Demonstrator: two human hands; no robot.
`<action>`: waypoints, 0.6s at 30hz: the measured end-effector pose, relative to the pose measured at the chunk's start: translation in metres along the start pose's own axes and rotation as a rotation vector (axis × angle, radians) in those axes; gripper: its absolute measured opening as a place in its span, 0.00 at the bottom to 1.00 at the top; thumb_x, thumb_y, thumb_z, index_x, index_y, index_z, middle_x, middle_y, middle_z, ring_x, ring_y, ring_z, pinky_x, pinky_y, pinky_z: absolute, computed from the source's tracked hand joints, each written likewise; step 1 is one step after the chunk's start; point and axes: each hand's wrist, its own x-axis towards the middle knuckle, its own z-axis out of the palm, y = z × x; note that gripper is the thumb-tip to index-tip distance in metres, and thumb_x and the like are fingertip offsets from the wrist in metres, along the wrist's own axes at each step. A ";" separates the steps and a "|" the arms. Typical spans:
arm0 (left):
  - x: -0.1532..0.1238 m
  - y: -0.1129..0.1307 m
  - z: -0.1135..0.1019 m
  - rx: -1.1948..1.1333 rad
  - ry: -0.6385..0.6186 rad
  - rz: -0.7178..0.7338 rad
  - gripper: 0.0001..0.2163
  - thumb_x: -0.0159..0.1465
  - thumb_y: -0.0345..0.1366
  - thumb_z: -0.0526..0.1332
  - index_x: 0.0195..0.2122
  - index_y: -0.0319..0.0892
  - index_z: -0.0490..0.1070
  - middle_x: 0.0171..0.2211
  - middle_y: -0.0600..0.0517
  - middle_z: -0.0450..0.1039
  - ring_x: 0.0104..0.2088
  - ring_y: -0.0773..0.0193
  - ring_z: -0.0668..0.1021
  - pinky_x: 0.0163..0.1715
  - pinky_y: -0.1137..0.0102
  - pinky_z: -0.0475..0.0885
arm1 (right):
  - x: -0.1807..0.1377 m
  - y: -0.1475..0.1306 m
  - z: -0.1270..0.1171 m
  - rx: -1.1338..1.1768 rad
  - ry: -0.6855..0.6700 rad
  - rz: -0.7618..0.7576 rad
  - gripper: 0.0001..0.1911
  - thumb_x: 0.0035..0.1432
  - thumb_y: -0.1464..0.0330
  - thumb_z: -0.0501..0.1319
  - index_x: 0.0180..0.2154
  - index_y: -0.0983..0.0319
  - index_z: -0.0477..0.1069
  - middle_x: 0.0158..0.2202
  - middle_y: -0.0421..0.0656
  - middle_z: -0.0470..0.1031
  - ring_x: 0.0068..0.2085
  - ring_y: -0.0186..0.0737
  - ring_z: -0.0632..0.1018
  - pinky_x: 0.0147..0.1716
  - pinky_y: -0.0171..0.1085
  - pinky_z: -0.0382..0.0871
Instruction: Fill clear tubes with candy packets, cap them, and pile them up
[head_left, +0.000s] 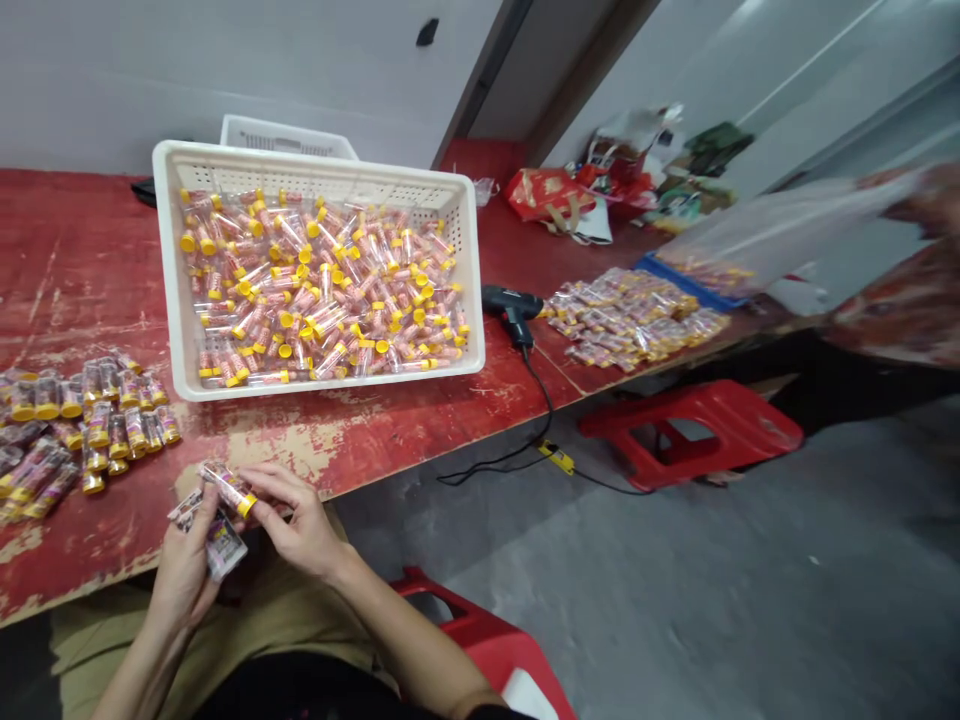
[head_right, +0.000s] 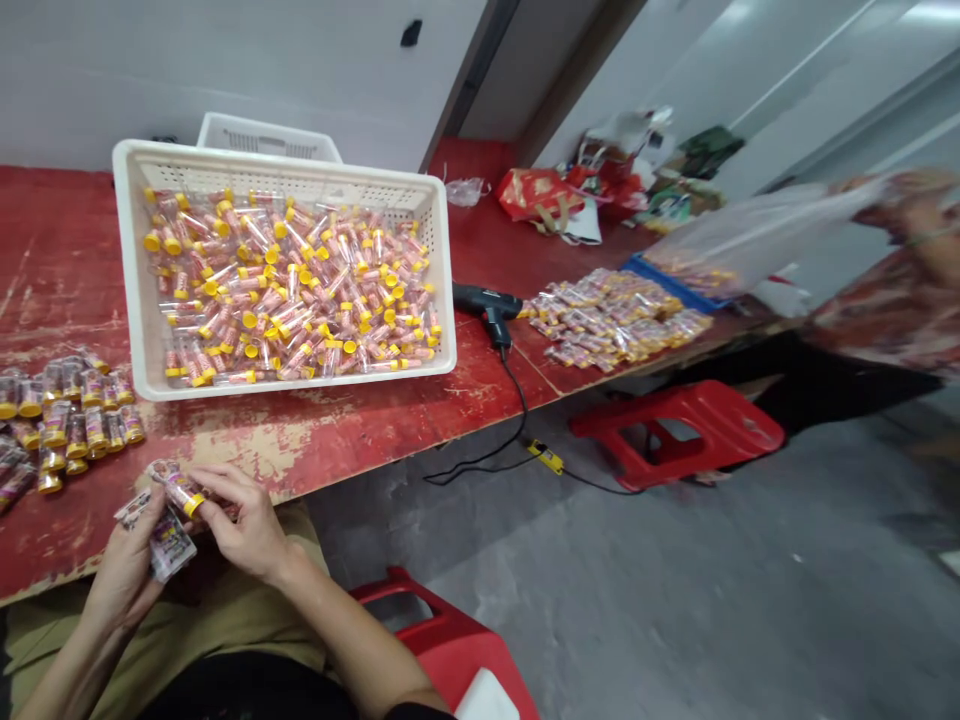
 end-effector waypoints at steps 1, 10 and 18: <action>0.000 0.000 0.001 0.002 -0.007 -0.001 0.32 0.38 0.45 0.85 0.42 0.39 0.79 0.35 0.52 0.83 0.32 0.60 0.84 0.29 0.72 0.80 | 0.001 0.000 0.000 -0.002 0.005 -0.021 0.19 0.69 0.69 0.60 0.59 0.56 0.79 0.59 0.49 0.80 0.58 0.42 0.82 0.58 0.42 0.79; -0.007 -0.005 0.012 -0.044 -0.070 0.065 0.28 0.43 0.43 0.84 0.40 0.39 0.76 0.33 0.54 0.80 0.29 0.67 0.80 0.31 0.74 0.78 | -0.002 -0.003 0.003 0.032 0.219 -0.061 0.11 0.67 0.69 0.64 0.46 0.56 0.85 0.45 0.47 0.86 0.48 0.41 0.85 0.50 0.40 0.81; -0.007 -0.013 0.005 -0.116 -0.116 0.127 0.32 0.48 0.45 0.82 0.51 0.41 0.77 0.38 0.52 0.79 0.31 0.68 0.80 0.29 0.75 0.75 | -0.013 0.003 0.003 -0.097 0.303 -0.004 0.08 0.63 0.66 0.69 0.44 0.57 0.86 0.42 0.45 0.85 0.44 0.41 0.84 0.47 0.44 0.81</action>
